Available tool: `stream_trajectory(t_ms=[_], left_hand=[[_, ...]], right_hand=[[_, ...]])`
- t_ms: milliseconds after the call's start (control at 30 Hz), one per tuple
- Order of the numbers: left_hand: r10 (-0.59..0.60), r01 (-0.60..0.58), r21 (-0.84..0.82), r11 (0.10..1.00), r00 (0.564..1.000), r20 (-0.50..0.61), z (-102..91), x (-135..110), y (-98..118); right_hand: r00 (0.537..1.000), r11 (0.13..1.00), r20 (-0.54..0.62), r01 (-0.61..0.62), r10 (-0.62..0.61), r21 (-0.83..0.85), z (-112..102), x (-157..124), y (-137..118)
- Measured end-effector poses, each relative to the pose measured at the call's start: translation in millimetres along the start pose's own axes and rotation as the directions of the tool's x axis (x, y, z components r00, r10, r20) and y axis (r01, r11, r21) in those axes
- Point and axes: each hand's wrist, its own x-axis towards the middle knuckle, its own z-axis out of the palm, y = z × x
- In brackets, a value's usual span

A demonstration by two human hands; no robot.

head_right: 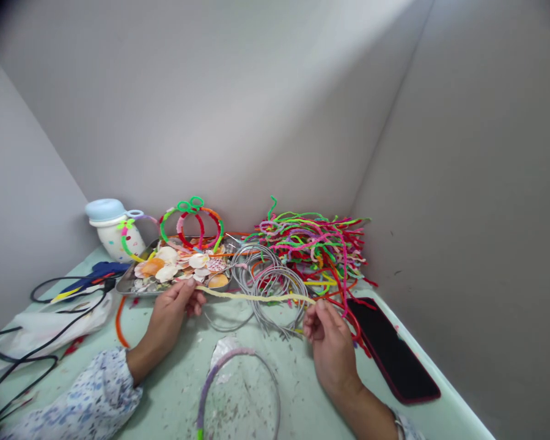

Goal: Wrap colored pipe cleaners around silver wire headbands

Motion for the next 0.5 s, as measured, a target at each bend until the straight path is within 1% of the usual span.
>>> stream_trajectory(t_ms=[133,233,300,433,500], left_hand=[[0.021,-0.027,0.116,0.993,0.999,0.05,0.6,-1.0,-3.6],[0.017,-0.026,0.154,0.988,0.998,0.059,1.4,-1.8,-4.1],[0.003,-0.014,0.154,0.988,0.998,0.068,2.3,-2.7,-2.5],[-0.016,0.008,0.118,0.993,0.998,0.064,5.6,-4.8,3.3],[-0.032,0.027,0.087,0.996,0.998,0.054,7.4,-5.8,5.7]], right_hand=[[0.998,0.998,-0.045,0.046,-0.043,0.049,4.1,7.2,-15.5],[0.996,0.996,-0.061,0.072,-0.069,0.052,7.9,9.3,-28.5],[0.995,0.996,-0.065,0.077,-0.074,0.044,10.6,9.7,-36.3],[0.987,0.992,-0.117,0.116,-0.109,0.052,14.0,11.7,-47.9],[0.987,0.992,-0.102,0.125,-0.121,0.035,13.5,13.6,-52.2]])
